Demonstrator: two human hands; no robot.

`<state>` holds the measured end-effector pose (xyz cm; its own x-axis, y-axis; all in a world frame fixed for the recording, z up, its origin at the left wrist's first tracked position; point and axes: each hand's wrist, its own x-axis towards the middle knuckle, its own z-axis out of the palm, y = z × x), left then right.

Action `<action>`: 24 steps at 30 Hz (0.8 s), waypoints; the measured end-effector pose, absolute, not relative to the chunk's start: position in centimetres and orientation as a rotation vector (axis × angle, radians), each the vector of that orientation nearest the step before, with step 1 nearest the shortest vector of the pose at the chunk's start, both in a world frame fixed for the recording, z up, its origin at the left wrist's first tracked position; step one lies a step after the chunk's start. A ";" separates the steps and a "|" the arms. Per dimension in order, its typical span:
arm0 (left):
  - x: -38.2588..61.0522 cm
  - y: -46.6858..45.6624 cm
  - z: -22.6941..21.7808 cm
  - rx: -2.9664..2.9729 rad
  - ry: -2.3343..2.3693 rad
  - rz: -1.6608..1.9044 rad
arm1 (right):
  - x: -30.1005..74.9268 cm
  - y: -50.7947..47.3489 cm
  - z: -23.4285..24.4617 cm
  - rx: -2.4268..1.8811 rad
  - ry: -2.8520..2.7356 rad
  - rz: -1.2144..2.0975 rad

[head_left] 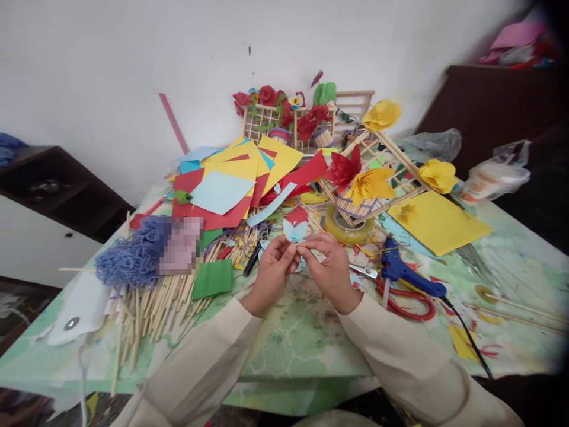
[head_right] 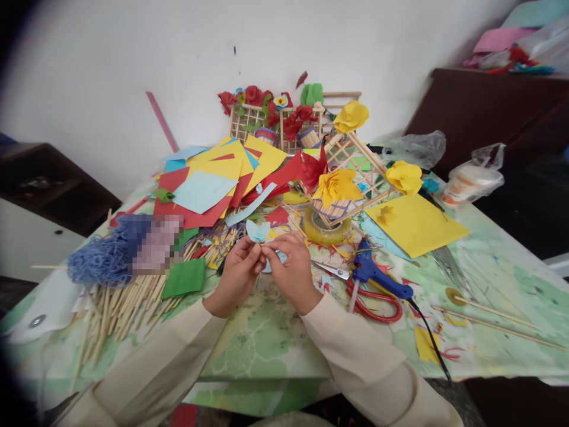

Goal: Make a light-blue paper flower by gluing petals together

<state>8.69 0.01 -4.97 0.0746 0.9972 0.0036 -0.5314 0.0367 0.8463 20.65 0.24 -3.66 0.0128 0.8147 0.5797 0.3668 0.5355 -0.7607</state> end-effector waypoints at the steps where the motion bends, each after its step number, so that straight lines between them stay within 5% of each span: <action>1: 8.7 0.0 -4.9 0.796 0.753 1.374 | 20.6 0.2 -3.7 -1.032 -1.591 0.476; 24: 8.2 0.5 -5.1 0.743 0.707 1.368 | 20.9 0.5 -4.0 -1.056 -1.610 0.458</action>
